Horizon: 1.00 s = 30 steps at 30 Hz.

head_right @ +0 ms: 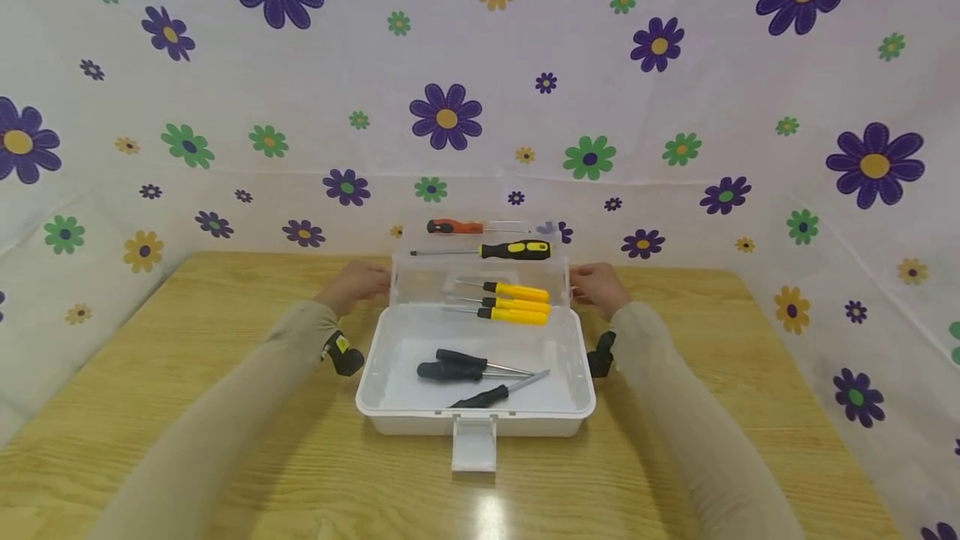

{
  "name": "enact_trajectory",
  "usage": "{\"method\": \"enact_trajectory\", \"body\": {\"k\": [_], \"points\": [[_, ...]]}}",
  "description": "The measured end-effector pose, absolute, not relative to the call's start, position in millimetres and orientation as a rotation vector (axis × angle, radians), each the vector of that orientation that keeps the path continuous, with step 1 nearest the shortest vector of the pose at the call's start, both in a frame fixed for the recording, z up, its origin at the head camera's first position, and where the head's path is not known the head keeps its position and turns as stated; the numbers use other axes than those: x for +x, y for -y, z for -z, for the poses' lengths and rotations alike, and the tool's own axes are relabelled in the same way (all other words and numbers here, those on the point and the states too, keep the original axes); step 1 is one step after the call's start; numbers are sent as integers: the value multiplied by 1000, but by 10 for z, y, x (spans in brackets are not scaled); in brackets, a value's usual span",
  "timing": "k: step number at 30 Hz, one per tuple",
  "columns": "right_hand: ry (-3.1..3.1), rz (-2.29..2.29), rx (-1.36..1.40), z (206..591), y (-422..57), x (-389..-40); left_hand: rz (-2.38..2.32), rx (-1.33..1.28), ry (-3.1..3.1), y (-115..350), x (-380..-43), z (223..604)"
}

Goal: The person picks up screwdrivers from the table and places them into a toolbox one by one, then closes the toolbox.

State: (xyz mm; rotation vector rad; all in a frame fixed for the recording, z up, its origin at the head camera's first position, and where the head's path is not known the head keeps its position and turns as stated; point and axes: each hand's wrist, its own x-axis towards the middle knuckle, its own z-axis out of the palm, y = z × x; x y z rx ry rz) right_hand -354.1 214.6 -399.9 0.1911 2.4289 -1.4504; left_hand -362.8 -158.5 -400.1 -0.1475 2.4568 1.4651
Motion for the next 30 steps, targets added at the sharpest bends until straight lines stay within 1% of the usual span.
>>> {"method": "enact_trajectory", "body": {"k": [13, 24, 30], "points": [[-2450, 1469, 167, 4027, -2171, -3511, -1433, -202, -2494, 1552, -3648, 4022], [-2482, 1493, 152, 4033, -2175, -3507, -1458, -167, -2514, 1557, -3661, 4055], [-2511, 1503, 117, 3999, -2180, -3515, -1497, -97, -2538, 1559, -3649, 4035]]}}
